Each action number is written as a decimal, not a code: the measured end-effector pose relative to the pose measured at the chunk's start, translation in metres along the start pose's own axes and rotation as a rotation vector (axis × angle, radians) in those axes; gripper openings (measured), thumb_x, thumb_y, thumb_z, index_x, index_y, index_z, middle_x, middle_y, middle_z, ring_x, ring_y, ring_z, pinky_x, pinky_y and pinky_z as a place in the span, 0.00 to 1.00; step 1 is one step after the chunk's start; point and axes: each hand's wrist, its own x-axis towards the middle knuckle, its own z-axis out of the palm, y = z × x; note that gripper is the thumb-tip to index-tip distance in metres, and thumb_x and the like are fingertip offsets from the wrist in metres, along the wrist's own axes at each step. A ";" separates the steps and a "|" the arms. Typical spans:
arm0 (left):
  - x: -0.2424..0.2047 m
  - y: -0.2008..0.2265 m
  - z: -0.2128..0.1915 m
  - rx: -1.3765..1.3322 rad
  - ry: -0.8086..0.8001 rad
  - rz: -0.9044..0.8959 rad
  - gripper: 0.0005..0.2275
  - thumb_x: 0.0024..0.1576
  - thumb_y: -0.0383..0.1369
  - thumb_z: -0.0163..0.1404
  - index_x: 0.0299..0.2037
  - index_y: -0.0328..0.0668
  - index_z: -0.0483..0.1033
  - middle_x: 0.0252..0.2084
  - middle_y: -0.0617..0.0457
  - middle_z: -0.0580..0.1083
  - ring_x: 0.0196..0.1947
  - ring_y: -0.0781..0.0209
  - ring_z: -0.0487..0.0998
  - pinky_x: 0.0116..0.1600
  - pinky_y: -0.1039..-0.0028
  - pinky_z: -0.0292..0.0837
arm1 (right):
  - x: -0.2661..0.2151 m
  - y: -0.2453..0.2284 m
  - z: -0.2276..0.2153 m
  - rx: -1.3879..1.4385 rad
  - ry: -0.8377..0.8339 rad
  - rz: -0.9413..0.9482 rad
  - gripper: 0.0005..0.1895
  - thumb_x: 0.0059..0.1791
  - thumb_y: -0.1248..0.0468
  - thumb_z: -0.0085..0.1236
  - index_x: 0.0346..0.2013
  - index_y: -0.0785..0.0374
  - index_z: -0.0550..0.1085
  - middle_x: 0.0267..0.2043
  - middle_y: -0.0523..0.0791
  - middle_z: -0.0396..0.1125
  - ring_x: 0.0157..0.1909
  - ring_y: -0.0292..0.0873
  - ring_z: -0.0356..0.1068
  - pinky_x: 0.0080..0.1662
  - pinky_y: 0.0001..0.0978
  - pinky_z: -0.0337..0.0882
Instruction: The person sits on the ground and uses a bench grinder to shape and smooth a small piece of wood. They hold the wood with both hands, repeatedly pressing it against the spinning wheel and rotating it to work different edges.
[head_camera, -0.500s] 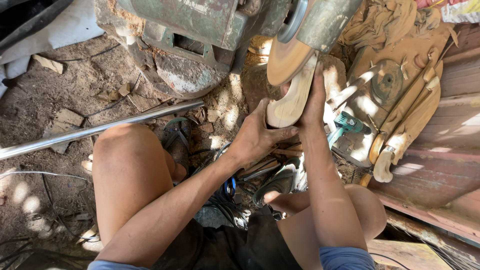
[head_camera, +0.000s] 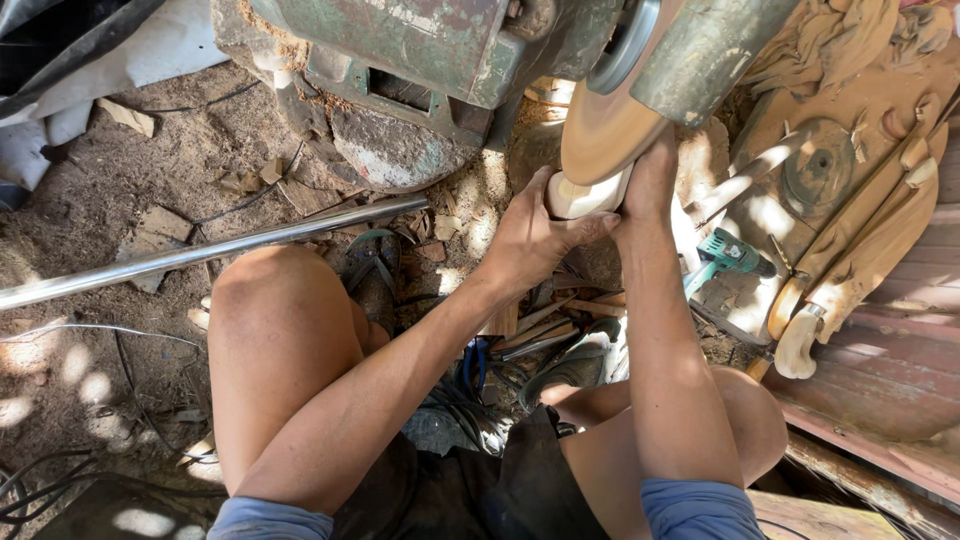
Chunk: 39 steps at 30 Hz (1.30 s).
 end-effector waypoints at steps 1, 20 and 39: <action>0.002 -0.002 0.000 0.000 0.004 0.005 0.54 0.45 0.46 0.66 0.70 0.14 0.43 0.61 0.36 0.72 0.63 0.51 0.73 0.68 0.68 0.65 | 0.001 0.000 0.000 -0.011 -0.005 -0.006 0.23 0.57 0.52 0.37 0.59 0.63 0.66 0.56 0.49 0.68 0.54 0.42 0.75 0.52 0.36 0.80; -0.024 -0.001 -0.014 -0.193 -0.068 -0.113 0.45 0.48 0.36 0.65 0.70 0.17 0.50 0.62 0.32 0.71 0.63 0.48 0.74 0.70 0.64 0.66 | -0.019 0.023 -0.001 -0.095 -0.040 -0.092 0.18 0.55 0.56 0.43 0.53 0.67 0.67 0.43 0.46 0.67 0.39 0.39 0.72 0.39 0.35 0.77; -0.071 0.007 0.006 -0.013 -0.250 -0.255 0.45 0.50 0.39 0.64 0.70 0.27 0.46 0.58 0.35 0.74 0.59 0.51 0.77 0.64 0.68 0.71 | -0.105 -0.043 -0.013 -0.238 -0.257 -0.031 0.41 0.52 0.50 0.54 0.75 0.59 0.51 0.68 0.49 0.56 0.67 0.45 0.61 0.67 0.42 0.62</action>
